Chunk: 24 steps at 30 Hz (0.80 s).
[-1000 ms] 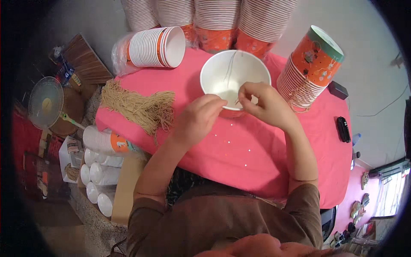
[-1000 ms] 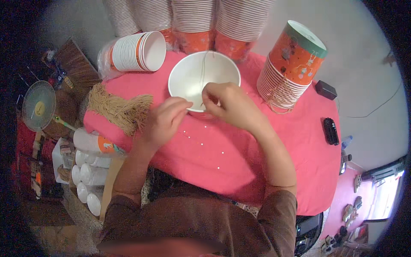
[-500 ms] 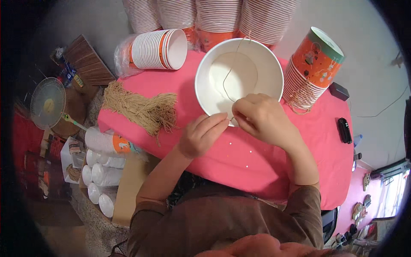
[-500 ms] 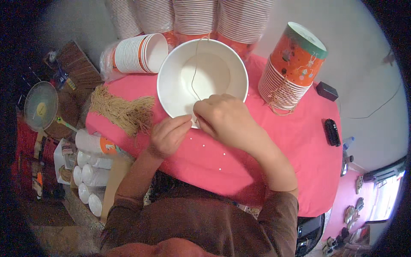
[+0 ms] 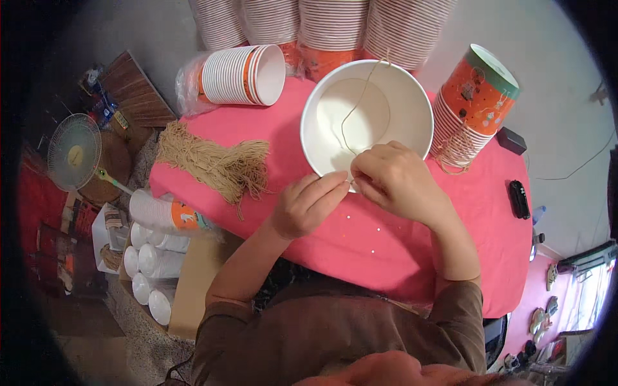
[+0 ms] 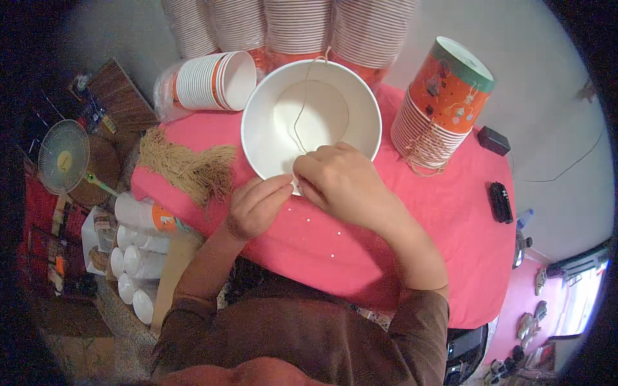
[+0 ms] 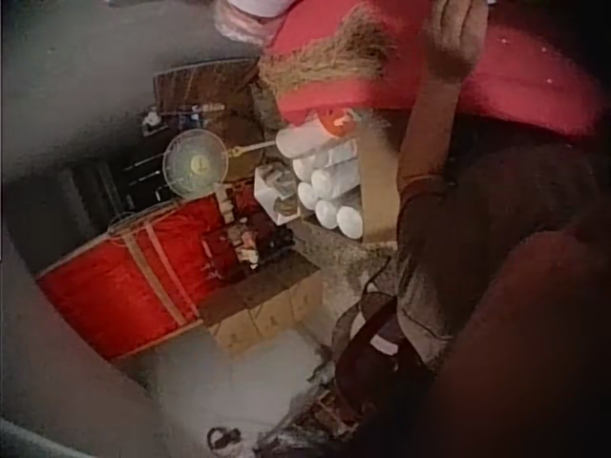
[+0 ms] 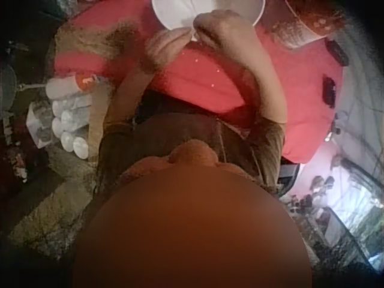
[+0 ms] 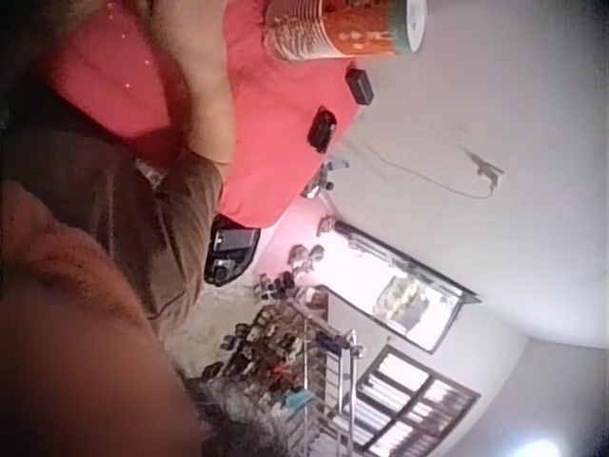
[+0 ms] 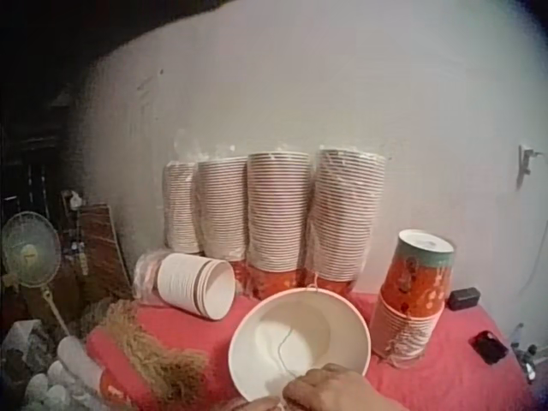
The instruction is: Attaching thin string handles to printed paper buckets at a workstation.
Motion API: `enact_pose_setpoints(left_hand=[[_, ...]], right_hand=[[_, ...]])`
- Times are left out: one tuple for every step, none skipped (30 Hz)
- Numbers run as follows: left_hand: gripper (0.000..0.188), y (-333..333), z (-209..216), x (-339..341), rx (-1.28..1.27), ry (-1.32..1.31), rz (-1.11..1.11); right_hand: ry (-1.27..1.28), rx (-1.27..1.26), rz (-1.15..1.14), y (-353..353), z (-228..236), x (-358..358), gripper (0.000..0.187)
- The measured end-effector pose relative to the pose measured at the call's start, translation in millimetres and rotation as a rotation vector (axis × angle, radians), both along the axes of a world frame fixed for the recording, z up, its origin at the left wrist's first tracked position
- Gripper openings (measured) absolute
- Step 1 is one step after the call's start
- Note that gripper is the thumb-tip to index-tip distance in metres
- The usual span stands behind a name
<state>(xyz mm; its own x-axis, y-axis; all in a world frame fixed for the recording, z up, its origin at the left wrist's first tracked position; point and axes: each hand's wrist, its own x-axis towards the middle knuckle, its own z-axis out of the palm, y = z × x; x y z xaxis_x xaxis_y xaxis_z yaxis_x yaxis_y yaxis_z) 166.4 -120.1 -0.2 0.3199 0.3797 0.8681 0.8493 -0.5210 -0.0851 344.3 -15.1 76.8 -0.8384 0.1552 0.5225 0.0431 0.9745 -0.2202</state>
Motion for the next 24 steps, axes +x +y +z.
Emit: enact_pose_setpoints(left_hand=[[0.028, 0, 0, 0, 0.009, 0.004, -0.002], [0.028, 0, 0, 0, 0.008, 0.003, -0.001], [0.028, 0, -1, -1, 0.007, 0.02, 0.011], [0.028, 0, -1, -1, 0.006, 0.037, 0.023], [0.028, 1, 0, 0, 0.005, 0.036, 0.021], [0.027, 0, 5, 1, -0.011, 0.017, 0.002], [0.027, 0, 9, 2, -0.026, -0.002, -0.017], [0.027, 2, 11, 5, -0.026, -0.004, -0.017], [0.026, 4, 14, 10, -0.068, -0.154, -0.032], [0.026, 5, 16, 12, -0.11, -0.305, -0.048], [0.024, 4, 17, 10, -0.202, -0.384, -0.071], [0.024, 5, 17, 8, -0.198, -0.386, -0.065], [0.023, 9, 18, 4, -0.182, -0.354, -0.08], [0.023, 11, 18, 1, -0.164, -0.323, -0.095], [0.022, 11, 17, 1, -0.226, -0.361, -0.104], [0.022, 12, 17, 0, -0.221, -0.365, -0.098], [0.022, 15, 16, 0, -0.217, -0.412, -0.105], [0.022, 17, 14, 1, -0.212, -0.46, -0.114], [0.022, 18, 11, 4, -0.204, -0.464, -0.108], [0.022, 19, 6, 7, -0.201, -0.66, -0.154], [0.022, 19, -1, 8, -0.198, -0.856, -0.204], [0.022, 20, -9, 6, -0.187, -0.849, -0.199], [0.025, 17, -17, 6, -0.271, -0.873, -0.231], [0.029, 13, -20, 8, -0.357, -0.899, -0.265]], right_hand=[[-0.011, -0.006, 0.003, 0, 0, 0, 0.012], [-0.012, -0.006, 0.004, 1, -1, -1, 0.012], [-0.01, -0.016, 0.025, 2, -3, -1, 0.011], [-0.008, -0.025, 0.046, 4, -4, -1, 0.01], [-0.009, -0.026, 0.045, 7, -5, 0, 0.01], [-0.045, -0.101, 0.078, 11, -6, 0, 0.009], [-0.081, -0.176, 0.112, 14, -7, 1, 0.009], [-0.082, -0.176, 0.112, 16, -8, 0, 0.009], [-0.079, -0.256, 0.146, 17, -8, 0, 0.01], [-0.076, -0.336, 0.181, 18, -8, 0, 0.013], [-0.078, -0.335, 0.181, 18, -7, 1, 0.013], [-0.107, -0.455, 0.212, 18, -4, 1, 0.014], [-0.136, -0.574, 0.243, 19, -2, 1, 0.015], [-0.141, -0.571, 0.249, 20, -1, 2, 0.015], [-0.174, -0.54, 0.248, 22, -1, 4, 0.016], [-0.208, -0.509, 0.247, 22, 0, 5, 0.017], [-0.213, -0.504, 0.254, 20, -1, 4, 0.017], [-0.206, -0.616, 0.191, 17, -2, 4, 0.019], [-0.199, -0.726, 0.126, 15, -2, 3, 0.021], [-0.207, -0.719, 0.131, 13, -1, 2, 0.021], [-0.198, -0.701, 0.084, 11, 1, 1, 0.022], [-0.189, -0.683, 0.037, 9, 2, 0, 0.023], [-0.197, -0.676, 0.041, 8, 2, -2, 0.023], [-0.213, -0.751, 0.028, 6, 2, -2, 0.023]])
